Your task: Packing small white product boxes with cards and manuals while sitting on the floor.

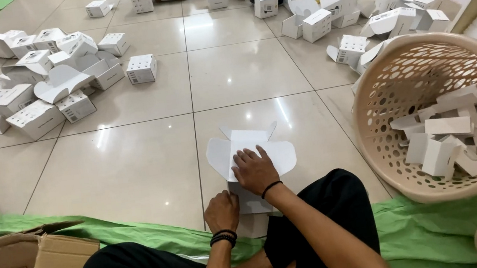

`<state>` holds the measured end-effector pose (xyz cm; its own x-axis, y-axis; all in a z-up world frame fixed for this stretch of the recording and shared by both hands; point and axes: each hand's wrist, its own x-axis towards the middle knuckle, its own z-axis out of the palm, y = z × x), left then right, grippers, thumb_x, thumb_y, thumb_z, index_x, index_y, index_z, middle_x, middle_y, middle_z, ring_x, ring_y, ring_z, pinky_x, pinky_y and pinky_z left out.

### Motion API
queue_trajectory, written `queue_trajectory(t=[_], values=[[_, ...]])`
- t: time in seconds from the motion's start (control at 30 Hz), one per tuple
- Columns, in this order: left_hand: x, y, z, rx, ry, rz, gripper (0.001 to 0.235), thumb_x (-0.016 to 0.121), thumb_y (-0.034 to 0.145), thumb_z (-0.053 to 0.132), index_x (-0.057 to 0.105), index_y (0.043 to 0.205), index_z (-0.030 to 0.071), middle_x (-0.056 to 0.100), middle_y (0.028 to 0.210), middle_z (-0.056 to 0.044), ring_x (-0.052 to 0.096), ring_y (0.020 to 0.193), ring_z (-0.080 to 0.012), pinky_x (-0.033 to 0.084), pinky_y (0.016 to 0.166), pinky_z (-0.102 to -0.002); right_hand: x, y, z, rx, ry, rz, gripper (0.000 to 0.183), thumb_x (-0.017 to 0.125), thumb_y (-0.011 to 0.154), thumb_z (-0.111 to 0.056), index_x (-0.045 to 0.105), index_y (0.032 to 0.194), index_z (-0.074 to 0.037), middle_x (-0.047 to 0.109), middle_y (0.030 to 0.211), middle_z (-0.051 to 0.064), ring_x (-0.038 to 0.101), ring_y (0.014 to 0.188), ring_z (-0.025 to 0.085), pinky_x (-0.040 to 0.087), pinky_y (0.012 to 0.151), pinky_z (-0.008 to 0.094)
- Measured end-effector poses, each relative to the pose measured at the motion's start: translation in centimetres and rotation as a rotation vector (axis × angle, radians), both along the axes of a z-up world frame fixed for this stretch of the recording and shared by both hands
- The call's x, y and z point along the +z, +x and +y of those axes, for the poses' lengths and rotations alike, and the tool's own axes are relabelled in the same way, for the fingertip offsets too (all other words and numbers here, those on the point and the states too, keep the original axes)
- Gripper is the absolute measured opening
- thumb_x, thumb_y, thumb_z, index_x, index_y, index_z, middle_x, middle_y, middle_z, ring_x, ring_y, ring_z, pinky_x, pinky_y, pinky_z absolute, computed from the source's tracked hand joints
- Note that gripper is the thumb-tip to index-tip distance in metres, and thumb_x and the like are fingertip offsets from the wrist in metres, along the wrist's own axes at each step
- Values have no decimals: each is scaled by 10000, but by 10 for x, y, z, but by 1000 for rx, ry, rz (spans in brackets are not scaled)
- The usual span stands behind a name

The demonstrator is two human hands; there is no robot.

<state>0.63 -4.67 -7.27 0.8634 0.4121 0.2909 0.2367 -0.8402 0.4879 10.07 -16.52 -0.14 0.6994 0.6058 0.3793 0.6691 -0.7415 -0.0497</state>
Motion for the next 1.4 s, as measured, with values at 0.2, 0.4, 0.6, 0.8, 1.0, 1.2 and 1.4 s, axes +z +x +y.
queue_trajectory(t=[0.2, 0.4, 0.6, 0.8, 1.0, 1.2, 1.4], values=[[34, -6, 5, 83, -109, 199, 408, 535, 947, 385, 739, 773, 77, 725, 807, -195, 715, 755, -382, 575, 701, -486, -17, -10, -5, 104, 115, -223, 752, 587, 929, -334, 294, 1581, -101, 251, 1657, 114, 167, 1545, 267, 94, 1221, 690], [22, -2, 25, 70, -159, 347, 388, 625, 862, 417, 769, 817, 59, 733, 867, -205, 720, 838, -390, 576, 761, -501, -60, -9, -14, -135, -279, 391, 843, 580, 933, -242, 123, 1641, -201, 93, 1716, 45, 73, 1569, 249, 101, 1211, 661], [18, -5, 34, 74, -96, 362, 313, 664, 876, 399, 765, 894, 104, 758, 936, -147, 730, 914, -346, 566, 794, -491, -67, -14, -10, -106, -247, 295, 841, 622, 932, -266, 146, 1621, -191, 115, 1704, 57, 80, 1573, 270, 149, 1194, 678], [115, -59, 103, 26, 423, 99, 371, 664, 875, 474, 687, 977, 118, 694, 878, -65, 677, 856, -269, 514, 675, -459, 3, -46, 35, 111, -9, 117, 822, 691, 881, -305, 276, 1577, -164, 232, 1668, 97, 161, 1552, 305, 209, 1193, 636], [187, -196, 233, 251, 699, 109, 314, 691, 876, 433, 703, 976, 135, 709, 904, -55, 690, 891, -263, 533, 711, -450, 64, -113, 128, 529, 190, 110, 733, 708, 895, -288, 391, 1539, -135, 324, 1625, 142, 248, 1526, 356, 281, 1193, 557], [111, -315, 369, 532, 676, 380, 314, 697, 883, 428, 704, 1011, 142, 722, 956, -55, 699, 935, -269, 540, 753, -461, 81, -207, 214, 879, 369, 276, 701, 730, 892, -212, 443, 1523, -105, 409, 1593, 166, 352, 1504, 378, 359, 1181, 496], [5, -388, 405, 494, -43, 852, 869, 844, 734, 599, 528, 1414, 160, 573, 1369, -168, 581, 1253, -352, 528, 995, -511, 66, -264, 232, 1009, 407, 315, 547, 718, 900, -126, 548, 1417, -75, 557, 1474, 139, 529, 1373, 341, 464, 1110, 435]])
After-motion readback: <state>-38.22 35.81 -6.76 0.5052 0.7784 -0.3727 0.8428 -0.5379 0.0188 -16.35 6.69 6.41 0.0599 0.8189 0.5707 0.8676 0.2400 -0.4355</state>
